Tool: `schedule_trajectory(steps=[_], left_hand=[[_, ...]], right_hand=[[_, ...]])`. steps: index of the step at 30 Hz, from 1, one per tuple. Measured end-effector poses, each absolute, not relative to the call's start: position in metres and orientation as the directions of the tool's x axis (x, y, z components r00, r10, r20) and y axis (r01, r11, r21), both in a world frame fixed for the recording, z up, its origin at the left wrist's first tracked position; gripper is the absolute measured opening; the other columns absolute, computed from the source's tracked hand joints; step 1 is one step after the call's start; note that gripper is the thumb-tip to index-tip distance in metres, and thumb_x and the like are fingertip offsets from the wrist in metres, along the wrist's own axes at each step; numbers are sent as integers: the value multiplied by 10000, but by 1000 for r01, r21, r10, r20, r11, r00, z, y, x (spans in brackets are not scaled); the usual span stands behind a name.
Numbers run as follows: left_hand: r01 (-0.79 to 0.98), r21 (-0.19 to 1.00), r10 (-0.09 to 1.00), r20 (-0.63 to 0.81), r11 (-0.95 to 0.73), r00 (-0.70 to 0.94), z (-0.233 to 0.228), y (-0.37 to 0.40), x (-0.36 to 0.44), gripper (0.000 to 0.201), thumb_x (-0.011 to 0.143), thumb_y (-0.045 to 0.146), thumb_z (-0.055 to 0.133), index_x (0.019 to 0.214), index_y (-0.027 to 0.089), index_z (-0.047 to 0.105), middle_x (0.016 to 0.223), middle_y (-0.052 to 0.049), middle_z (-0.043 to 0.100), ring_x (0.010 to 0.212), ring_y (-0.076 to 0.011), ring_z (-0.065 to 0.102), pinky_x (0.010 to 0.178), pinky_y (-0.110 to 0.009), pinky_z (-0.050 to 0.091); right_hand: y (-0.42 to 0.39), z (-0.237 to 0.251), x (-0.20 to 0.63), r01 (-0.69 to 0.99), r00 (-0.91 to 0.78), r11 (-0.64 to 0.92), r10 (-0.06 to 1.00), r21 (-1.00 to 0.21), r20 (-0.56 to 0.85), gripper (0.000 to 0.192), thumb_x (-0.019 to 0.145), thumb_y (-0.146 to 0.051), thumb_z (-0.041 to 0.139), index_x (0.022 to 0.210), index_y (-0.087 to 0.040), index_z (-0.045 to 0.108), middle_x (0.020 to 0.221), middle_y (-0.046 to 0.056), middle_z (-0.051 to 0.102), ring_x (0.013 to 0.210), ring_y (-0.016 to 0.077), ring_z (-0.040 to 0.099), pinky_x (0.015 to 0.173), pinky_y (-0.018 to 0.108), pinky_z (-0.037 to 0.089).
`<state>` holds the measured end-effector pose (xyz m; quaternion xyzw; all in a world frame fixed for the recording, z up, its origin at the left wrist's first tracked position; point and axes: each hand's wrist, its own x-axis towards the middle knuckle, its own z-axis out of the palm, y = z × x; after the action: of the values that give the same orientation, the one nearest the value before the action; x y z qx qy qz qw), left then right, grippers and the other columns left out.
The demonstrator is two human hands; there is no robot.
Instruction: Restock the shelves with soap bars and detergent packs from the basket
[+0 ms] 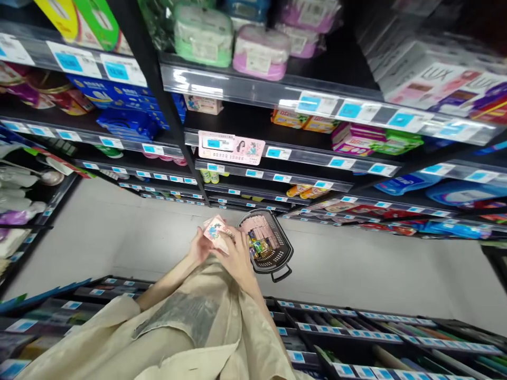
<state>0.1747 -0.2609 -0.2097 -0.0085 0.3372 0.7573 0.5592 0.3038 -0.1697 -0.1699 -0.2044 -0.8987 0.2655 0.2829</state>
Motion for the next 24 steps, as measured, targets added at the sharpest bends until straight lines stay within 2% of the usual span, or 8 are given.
schedule_trajectory(steps=[5,10,13,15,17,19,22,24], left_hand=[[-800,562,775,-404,-208,-486,-216,-280,159,825,785,571,846,1451,157,587,1510,-159,619,1394,-369,580,1109,-461,512],[-720,645,760,-324,-258,-563,-212,-279,160,933,674,498,938,1474,230,540,1532,-140,595,1339,-358,617,1098,-464,519],[-695,668,710,-353,-264,-609,-207,-276,162,980,615,454,981,1462,228,543,1453,-140,646,1303,-344,633,1118,-470,516],[-694,673,675,-389,-256,-627,-202,-275,163,947,620,447,983,1438,222,562,1418,-138,665,1269,-335,652,1100,-464,534],[-684,679,658,-392,-265,-644,-197,-276,162,900,633,453,978,1407,207,590,1373,-139,688,1235,-335,674,1079,-462,553],[-678,683,666,-374,-272,-645,-191,-276,161,883,638,477,973,1390,188,612,1293,-142,724,1182,-346,703,1050,-473,573],[-691,678,701,-365,-251,-613,-186,-274,164,878,649,538,958,1376,167,634,1179,-141,757,1096,-350,736,1011,-488,594],[-684,688,711,-354,-241,-607,-186,-271,165,872,652,568,951,1361,160,648,1162,-141,760,1090,-343,736,1028,-487,585]], right_hand=[[-189,-182,297,200,-692,591,650,-782,314,745,924,-379,807,1572,-248,463,1506,166,563,1403,330,565,1170,543,518],[-194,-191,279,264,-650,598,690,-756,319,745,914,-374,808,1568,-219,488,1495,172,605,1377,329,609,1141,518,558],[-194,-186,267,257,-611,614,701,-746,367,709,897,-333,807,1542,-232,532,1460,158,647,1331,321,646,1128,504,566],[-193,-181,261,215,-638,555,703,-804,315,695,876,-318,818,1519,-247,564,1498,149,624,1370,326,618,1175,523,524],[-192,-178,259,113,-679,374,705,-920,203,730,845,-347,848,1513,-254,570,1573,141,561,1445,334,556,1231,537,466],[-192,-179,259,-25,-681,60,730,-998,61,770,842,-397,853,1533,-270,539,1610,130,525,1471,328,534,1236,536,461],[-196,-189,260,-152,-676,-390,711,-908,-192,750,875,-443,824,1541,-294,512,1522,116,616,1394,306,616,1179,523,526],[-197,-196,261,-132,-697,-508,658,-851,-284,749,858,-452,847,1517,-289,530,1399,110,703,1314,301,675,1160,519,543]])
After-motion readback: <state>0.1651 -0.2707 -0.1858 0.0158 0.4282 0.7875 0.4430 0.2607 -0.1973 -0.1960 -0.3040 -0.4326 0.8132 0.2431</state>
